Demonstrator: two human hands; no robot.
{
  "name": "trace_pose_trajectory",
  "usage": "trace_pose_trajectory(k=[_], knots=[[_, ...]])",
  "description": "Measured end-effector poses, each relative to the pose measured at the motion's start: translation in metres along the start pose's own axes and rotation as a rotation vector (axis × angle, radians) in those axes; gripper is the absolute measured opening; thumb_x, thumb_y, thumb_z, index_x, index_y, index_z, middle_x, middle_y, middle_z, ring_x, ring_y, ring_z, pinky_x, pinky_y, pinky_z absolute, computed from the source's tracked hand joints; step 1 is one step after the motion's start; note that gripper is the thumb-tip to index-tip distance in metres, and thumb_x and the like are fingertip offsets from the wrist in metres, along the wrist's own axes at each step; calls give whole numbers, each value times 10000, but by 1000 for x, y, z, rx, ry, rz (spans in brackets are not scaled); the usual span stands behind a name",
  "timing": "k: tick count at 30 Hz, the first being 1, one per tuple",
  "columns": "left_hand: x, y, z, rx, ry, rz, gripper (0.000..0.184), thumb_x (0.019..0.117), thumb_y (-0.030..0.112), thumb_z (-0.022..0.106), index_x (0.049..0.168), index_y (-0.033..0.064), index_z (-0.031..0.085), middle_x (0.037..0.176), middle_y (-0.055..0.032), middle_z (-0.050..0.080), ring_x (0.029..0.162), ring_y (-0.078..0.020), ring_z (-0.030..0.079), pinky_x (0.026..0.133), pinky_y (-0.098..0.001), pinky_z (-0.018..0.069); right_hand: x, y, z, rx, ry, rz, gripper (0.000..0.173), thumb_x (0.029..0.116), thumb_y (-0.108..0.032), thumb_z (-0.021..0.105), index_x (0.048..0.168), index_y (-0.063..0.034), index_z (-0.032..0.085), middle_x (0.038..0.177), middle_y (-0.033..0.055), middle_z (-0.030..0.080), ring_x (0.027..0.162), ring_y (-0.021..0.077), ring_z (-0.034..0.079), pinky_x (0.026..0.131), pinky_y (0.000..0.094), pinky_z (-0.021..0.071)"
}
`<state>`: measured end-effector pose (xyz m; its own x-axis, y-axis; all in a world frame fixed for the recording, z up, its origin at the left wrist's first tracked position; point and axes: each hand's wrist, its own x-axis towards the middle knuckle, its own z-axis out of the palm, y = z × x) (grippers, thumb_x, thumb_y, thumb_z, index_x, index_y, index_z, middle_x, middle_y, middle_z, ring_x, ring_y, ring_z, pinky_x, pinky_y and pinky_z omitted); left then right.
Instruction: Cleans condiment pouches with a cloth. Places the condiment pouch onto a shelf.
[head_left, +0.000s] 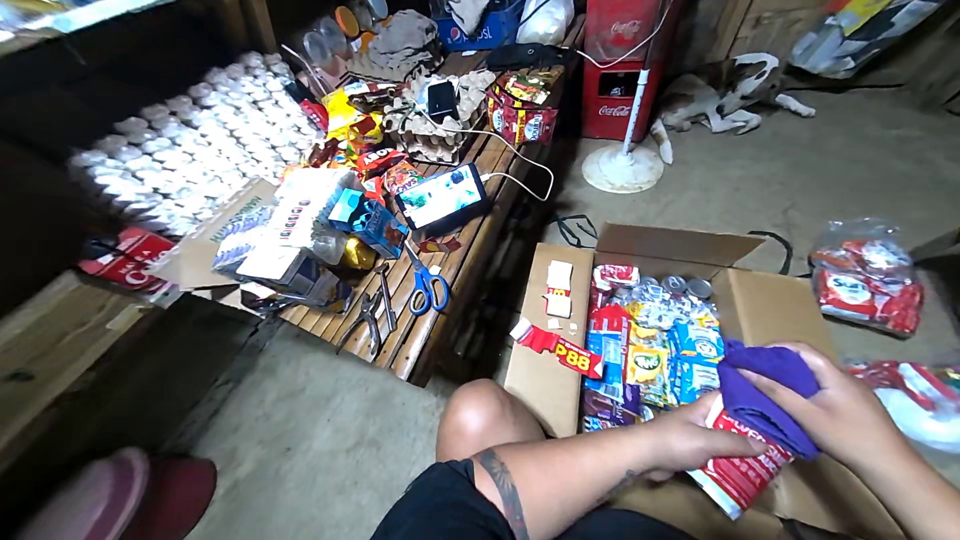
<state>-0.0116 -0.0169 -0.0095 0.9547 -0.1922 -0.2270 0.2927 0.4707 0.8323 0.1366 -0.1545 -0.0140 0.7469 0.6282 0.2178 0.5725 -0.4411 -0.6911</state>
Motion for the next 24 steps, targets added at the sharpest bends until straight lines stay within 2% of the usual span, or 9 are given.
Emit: trace_pose_trajectory(k=[7, 11, 17, 24], knots=[[-1, 1, 1, -18, 16, -16, 653, 1012, 87, 492, 1575, 41, 165, 1390, -214, 511, 1172, -199, 599, 1019, -395, 491, 0, 3, 7, -27, 30, -10, 564, 798, -457, 699, 1107, 13, 668, 957, 202, 718, 902, 355, 698, 792, 614, 525], [-2, 1, 2, -32, 17, -21, 657, 1010, 87, 493, 1572, 42, 156, 1369, -213, 521, 1149, -204, 608, 1002, -401, 502, 0, 1, 9, -67, 46, -24, 555, 810, -430, 698, 1112, 34, 660, 966, 241, 706, 903, 422, 688, 782, 668, 504], [-3, 1, 3, -28, -19, -16, 714, 995, 59, 501, 1580, 44, 91, 1363, -210, 517, 1128, -184, 613, 987, -373, 508, -1, 3, 12, -92, 63, -40, 545, 817, -431, 699, 1109, 28, 667, 984, 239, 708, 904, 429, 691, 776, 674, 507], [-5, 1, 5, -30, -42, 5, 732, 979, 31, 515, 1570, 22, 83, 1360, -212, 521, 1140, -185, 615, 998, -372, 510, 0, 4, 12, -110, 60, -44, 534, 826, -401, 699, 1128, 37, 658, 988, 248, 708, 915, 450, 688, 790, 691, 502]])
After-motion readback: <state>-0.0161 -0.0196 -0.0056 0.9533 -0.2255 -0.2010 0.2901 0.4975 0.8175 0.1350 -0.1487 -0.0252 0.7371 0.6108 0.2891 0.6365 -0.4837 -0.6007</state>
